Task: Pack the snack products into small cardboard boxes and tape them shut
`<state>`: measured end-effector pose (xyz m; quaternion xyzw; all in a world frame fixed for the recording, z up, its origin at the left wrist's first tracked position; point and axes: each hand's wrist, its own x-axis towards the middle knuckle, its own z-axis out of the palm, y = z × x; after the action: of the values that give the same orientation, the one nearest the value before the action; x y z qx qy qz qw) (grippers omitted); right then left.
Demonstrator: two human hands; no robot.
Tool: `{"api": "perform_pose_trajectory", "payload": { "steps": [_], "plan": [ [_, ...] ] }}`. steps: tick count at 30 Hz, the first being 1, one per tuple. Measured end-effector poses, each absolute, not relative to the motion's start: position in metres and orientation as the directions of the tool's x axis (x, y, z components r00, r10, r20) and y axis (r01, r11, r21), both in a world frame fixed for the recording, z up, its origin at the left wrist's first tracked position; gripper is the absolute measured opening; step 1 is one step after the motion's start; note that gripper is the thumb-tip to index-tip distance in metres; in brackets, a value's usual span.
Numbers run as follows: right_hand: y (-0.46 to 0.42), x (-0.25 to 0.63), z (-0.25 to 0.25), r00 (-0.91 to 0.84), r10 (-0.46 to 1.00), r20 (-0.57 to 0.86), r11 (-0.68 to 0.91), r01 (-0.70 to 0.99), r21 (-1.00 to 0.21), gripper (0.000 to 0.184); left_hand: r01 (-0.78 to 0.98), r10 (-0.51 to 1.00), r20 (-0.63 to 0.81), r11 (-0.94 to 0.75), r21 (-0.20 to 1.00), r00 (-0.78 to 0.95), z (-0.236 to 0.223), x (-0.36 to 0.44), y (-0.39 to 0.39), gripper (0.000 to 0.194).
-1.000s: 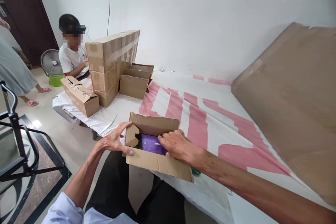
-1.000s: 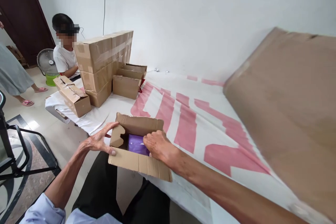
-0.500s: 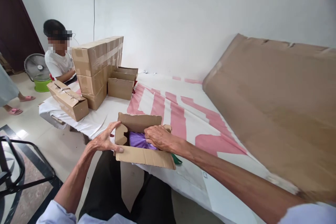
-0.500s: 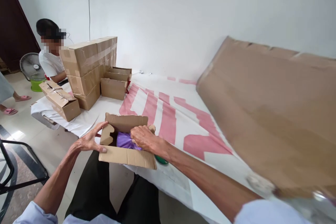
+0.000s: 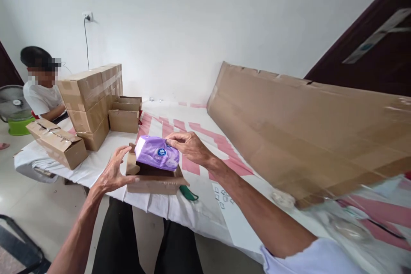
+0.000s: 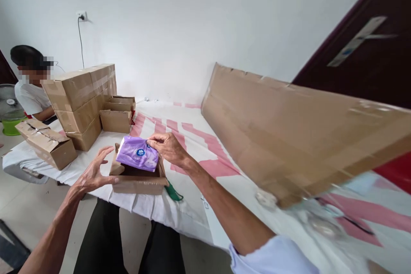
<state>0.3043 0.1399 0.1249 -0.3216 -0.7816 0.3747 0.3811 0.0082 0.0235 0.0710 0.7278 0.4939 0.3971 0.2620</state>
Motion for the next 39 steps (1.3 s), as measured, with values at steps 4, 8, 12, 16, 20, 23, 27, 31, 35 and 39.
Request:
{"api": "perform_pose_trajectory", "payload": {
  "steps": [4,8,12,16,20,23,27,31,35,39],
  "plan": [
    [0.141,0.295,0.128,-0.445,0.833,0.328,0.415,0.112,-0.903,0.038,0.341,0.910,0.360,-0.412,0.845,0.207,0.081,0.015,0.038,0.119],
    [0.140,0.281,0.128,-0.468,0.852,0.234,0.283,0.037,-0.958,0.051,0.315,0.882,0.418,-0.469,0.825,0.218,0.097,0.023,0.052,0.123],
    [0.136,0.270,0.135,-0.480,0.836,0.265,0.224,-0.142,-0.964,0.071,0.262,0.904,0.427,-0.421,0.869,0.038,0.115,0.033,0.068,0.093],
    [0.141,0.259,0.141,-0.502,0.772,0.390,0.296,-0.258,-0.920,0.077,0.165,0.899,0.410,-0.385,0.908,-0.154,0.128,0.038,0.094,0.081],
    [0.173,0.245,0.128,-0.412,0.824,0.389,0.309,-0.248,-0.918,0.062,0.227,0.959,0.275,-0.252,0.941,-0.075,0.127,0.028,0.125,0.085],
    [0.203,0.241,0.110,-0.461,0.853,0.245,0.165,-0.207,-0.964,0.057,0.246,0.985,0.172,-0.169,0.954,0.008,0.115,0.014,0.144,0.082],
    [0.230,0.241,0.092,-0.491,0.869,0.061,0.001,-0.121,-0.993,0.048,0.229,0.992,0.031,-0.058,0.972,0.121,0.091,0.004,0.165,0.089],
    [0.239,0.240,0.086,-0.483,0.876,0.005,-0.038,-0.079,-0.996,0.046,0.190,0.985,-0.035,0.002,0.982,0.171,0.073,0.006,0.173,0.100],
    [0.235,0.236,0.089,-0.477,0.879,-0.001,-0.032,-0.056,-0.998,0.050,0.198,0.987,-0.027,-0.005,0.980,0.157,0.072,0.008,0.173,0.102],
    [0.227,0.237,0.116,-0.478,0.874,0.085,0.050,-0.086,-0.995,0.053,0.230,0.989,0.107,-0.129,0.965,0.106,0.108,0.008,0.171,0.098]
  ]
}}
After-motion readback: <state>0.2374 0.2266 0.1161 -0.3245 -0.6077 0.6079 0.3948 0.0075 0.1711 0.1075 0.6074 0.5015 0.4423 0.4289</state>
